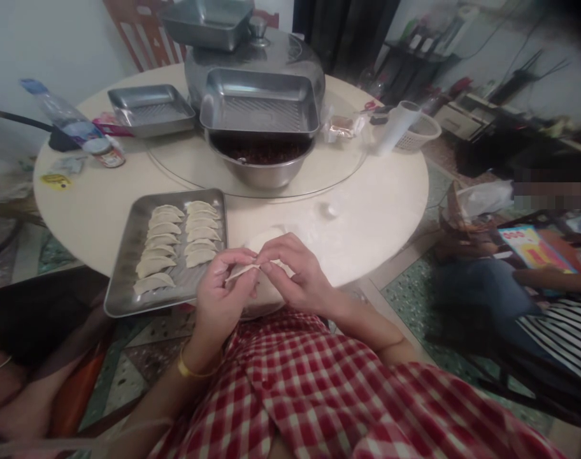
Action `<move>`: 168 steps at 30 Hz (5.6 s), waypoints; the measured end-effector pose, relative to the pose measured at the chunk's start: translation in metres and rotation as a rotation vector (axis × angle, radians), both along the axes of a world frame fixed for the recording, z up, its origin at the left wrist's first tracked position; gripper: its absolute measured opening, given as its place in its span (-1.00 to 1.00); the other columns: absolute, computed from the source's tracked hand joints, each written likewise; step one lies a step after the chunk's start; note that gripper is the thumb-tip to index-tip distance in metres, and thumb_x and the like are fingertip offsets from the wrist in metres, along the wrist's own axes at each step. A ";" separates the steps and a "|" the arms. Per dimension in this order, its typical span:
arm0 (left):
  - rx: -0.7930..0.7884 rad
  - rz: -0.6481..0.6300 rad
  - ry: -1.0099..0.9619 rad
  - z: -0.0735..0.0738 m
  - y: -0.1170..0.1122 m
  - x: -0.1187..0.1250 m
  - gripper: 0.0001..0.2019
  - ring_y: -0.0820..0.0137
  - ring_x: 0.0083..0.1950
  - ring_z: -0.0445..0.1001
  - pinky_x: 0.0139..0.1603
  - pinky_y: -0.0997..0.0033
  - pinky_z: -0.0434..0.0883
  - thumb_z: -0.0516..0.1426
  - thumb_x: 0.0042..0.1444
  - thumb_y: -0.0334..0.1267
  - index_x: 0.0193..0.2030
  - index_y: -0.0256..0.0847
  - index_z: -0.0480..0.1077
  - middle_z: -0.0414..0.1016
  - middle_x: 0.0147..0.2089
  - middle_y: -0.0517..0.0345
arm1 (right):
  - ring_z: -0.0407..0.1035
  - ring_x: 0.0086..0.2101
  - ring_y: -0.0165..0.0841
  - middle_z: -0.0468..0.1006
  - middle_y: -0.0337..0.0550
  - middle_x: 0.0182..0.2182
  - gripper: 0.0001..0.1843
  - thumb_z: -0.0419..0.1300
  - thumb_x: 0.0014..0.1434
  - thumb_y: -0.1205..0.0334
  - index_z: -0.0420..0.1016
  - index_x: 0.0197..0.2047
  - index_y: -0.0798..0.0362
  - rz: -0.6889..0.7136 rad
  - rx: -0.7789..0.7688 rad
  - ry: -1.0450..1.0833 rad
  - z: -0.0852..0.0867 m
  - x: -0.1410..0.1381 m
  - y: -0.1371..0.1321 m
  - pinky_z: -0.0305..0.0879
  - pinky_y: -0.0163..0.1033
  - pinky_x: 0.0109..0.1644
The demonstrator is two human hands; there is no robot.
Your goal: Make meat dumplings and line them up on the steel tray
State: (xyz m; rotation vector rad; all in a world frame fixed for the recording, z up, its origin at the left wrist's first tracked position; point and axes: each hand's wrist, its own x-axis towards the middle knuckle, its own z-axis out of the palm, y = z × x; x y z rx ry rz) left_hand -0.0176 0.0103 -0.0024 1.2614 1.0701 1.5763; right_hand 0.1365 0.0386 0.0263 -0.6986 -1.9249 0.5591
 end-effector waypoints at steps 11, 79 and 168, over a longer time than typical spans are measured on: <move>-0.084 -0.058 -0.120 0.004 0.000 0.004 -0.89 0.56 -0.52 0.40 -0.63 0.60 0.37 0.26 0.08 -0.24 -0.28 -0.18 0.45 0.51 -0.21 0.14 | 0.44 -0.22 -0.31 0.60 -0.11 -0.21 -0.84 0.16 0.22 0.35 0.52 -0.15 -0.01 -0.172 0.285 0.091 -0.022 -0.010 -0.001 0.39 -0.07 -0.07; -0.211 0.098 -0.022 -0.014 -0.018 -0.009 -0.54 0.54 -0.50 0.41 -0.48 0.56 0.44 0.19 0.16 -0.07 0.18 -0.17 0.45 0.61 -0.30 0.16 | 0.44 0.12 -0.28 0.51 0.00 0.15 -0.51 0.04 0.30 -0.14 0.57 0.05 0.00 -0.039 -0.324 0.396 -0.055 -0.055 -0.009 0.40 -0.14 0.19; -0.185 -0.083 1.608 -0.022 0.058 -0.157 -0.65 0.11 -0.17 0.49 -0.19 0.21 0.29 -0.01 0.22 -0.13 -0.27 -0.23 0.57 0.57 -0.29 -0.10 | 0.33 -0.10 -0.08 0.61 0.15 -0.25 -0.73 0.08 0.21 0.32 0.63 -0.30 0.17 -0.034 -0.024 -1.014 -0.050 -0.126 0.070 0.12 -0.03 -0.10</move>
